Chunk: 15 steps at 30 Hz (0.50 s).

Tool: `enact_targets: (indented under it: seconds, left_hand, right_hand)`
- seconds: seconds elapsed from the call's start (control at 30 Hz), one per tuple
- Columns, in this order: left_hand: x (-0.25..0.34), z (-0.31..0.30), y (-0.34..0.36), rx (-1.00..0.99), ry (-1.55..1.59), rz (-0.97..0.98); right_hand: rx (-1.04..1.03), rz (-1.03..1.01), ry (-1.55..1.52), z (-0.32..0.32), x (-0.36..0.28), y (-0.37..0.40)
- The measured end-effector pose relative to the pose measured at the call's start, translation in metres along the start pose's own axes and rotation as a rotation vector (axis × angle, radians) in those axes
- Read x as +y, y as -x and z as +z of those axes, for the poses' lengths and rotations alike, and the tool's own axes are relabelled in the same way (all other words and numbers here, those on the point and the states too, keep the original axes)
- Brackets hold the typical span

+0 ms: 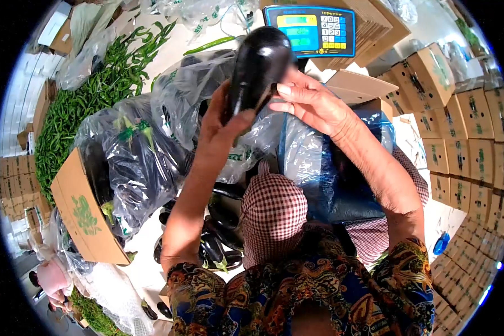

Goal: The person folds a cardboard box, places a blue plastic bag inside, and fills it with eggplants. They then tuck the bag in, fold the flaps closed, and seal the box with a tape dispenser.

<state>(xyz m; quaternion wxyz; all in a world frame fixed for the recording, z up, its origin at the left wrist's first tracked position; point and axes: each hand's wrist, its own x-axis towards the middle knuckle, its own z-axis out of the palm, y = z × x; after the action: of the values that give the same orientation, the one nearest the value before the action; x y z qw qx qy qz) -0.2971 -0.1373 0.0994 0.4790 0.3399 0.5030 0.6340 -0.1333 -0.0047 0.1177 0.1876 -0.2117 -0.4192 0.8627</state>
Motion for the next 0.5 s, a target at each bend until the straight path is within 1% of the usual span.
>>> enact_targets:
  seconds: [0.07, 0.2, 0.23, 0.33, 0.37, 0.47, 0.5]
  left_hand:
    - [-0.002, 0.014, -0.001, -0.012, -0.161, 0.058]
    - [-0.002, 0.035, 0.003, 0.046, -0.306, 0.128]
    - [-0.003, 0.041, 0.004, 0.090, -0.405, 0.153]
    - [-0.017, 0.048, -0.001, 0.087, -0.392, 0.235]
    - [-0.023, 0.048, -0.003, 0.061, -0.357, 0.255]
    - [-0.009, 0.059, -0.004, -0.077, -0.002, 0.043]
    - [-0.011, 0.064, -0.005, -0.120, 0.016, 0.126]
  right_hand:
    - [0.027, -0.024, 0.019, 0.000, -0.001, 0.001]
    - [0.092, -0.107, -0.017, 0.005, 0.005, 0.007]
    - [0.098, -0.140, -0.035, 0.008, 0.006, 0.008]
    - [0.188, -0.156, -0.039, 0.008, 0.002, 0.012]
    - [0.165, -0.167, -0.045, 0.006, -0.002, 0.016]
    - [0.154, -0.152, -0.019, -0.004, -0.015, 0.030]
    - [0.163, -0.167, 0.036, -0.007, -0.017, 0.036]
